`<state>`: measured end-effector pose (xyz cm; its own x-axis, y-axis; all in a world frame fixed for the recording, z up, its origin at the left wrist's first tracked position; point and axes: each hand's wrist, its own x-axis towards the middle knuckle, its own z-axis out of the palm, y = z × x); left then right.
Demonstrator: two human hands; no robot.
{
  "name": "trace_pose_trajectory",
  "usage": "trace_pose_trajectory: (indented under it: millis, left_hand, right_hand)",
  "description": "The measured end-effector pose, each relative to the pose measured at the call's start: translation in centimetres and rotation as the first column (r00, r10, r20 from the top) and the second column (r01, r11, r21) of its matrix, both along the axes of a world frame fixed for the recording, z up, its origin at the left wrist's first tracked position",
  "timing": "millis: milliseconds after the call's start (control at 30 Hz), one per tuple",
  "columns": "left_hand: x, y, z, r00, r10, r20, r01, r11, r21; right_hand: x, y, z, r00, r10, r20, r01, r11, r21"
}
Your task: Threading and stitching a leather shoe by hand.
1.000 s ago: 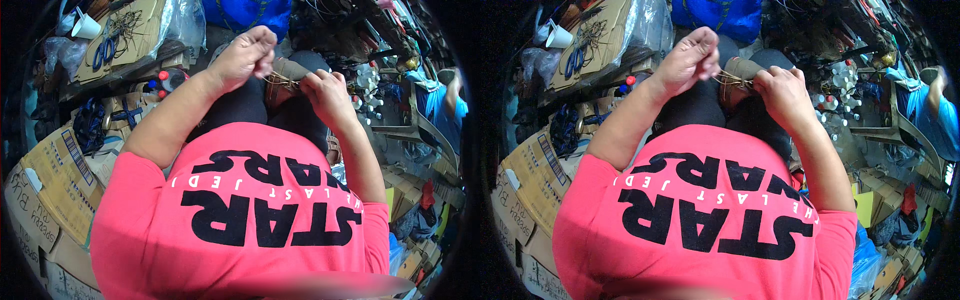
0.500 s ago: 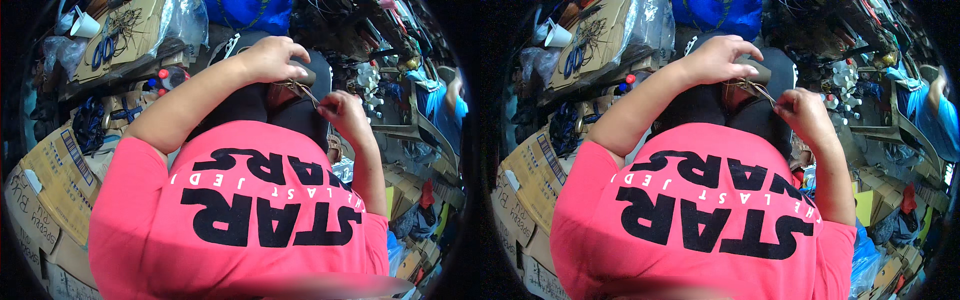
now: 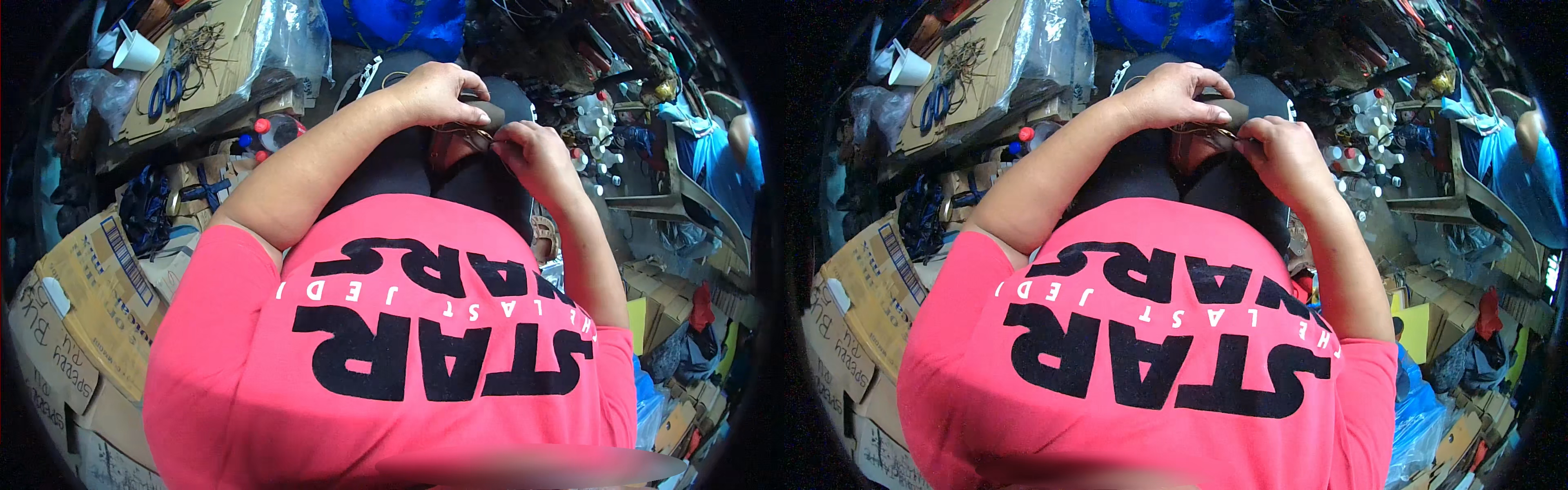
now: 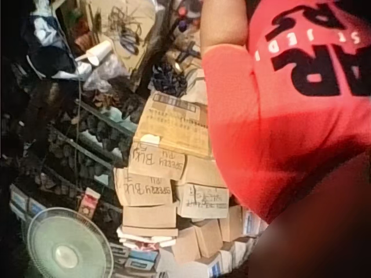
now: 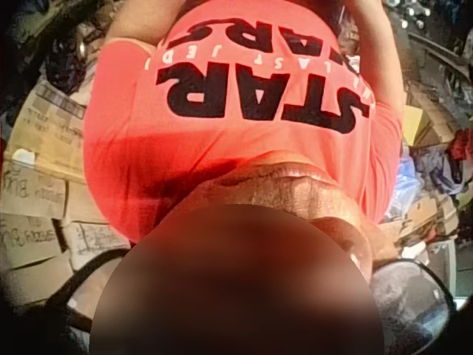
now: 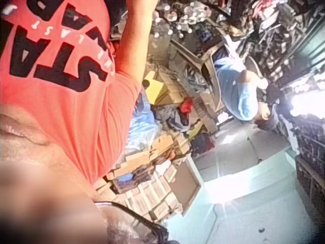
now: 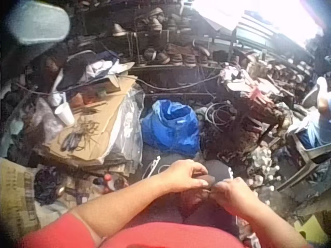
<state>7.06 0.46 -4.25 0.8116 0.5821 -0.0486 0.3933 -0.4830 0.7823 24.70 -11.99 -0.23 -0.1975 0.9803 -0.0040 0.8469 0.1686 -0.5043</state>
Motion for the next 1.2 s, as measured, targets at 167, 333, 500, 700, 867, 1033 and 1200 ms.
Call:
trace_pose_trajectory:
  millis: [167, 333, 500, 700, 867, 1033, 1200]
  left_hand:
    - [0.2, -0.5, -0.3, 1.0, 0.014, -0.01, -0.013, 0.997, 0.07]
    - [0.1, -0.4, -0.8, 0.999, 0.022, 0.033, -0.026, 0.992, 0.12]
    - [-1.5, 0.1, 0.2, 0.823, 0.258, 0.506, -0.034, 0.912, -0.409]
    - [-5.2, -2.5, 3.6, 0.787, 0.254, 0.562, -0.008, 0.916, -0.402]
    - [-9.6, -3.4, 2.5, 0.976, -0.018, 0.217, -0.101, 0.844, 0.527]
    - [-16.4, -0.3, 3.9, 0.994, 0.101, -0.048, -0.028, 0.646, 0.763]
    - [-18.6, 0.8, 3.3, 0.981, 0.17, -0.097, -0.023, 0.592, 0.805]
  right_hand:
    - [0.6, -0.3, 0.9, 0.985, 0.063, 0.161, -0.069, 0.997, 0.036]
    - [4.5, -2.2, 1.7, 0.935, 0.016, 0.354, -0.029, 0.999, 0.032]
    - [7.1, -4.0, 1.6, 0.72, -0.464, -0.516, 0.407, 0.885, -0.227]
    - [-1.4, 1.8, 1.5, -0.135, -0.056, -0.989, -0.056, 0.997, -0.048]
    - [0.3, 0.9, 2.3, 0.677, -0.196, -0.709, -0.02, 0.958, -0.285]
    - [10.2, -4.6, -0.3, 0.94, -0.234, 0.248, 0.222, 0.972, 0.076]
    - [10.6, -7.2, -1.9, 0.907, -0.244, 0.343, 0.181, 0.962, 0.205]
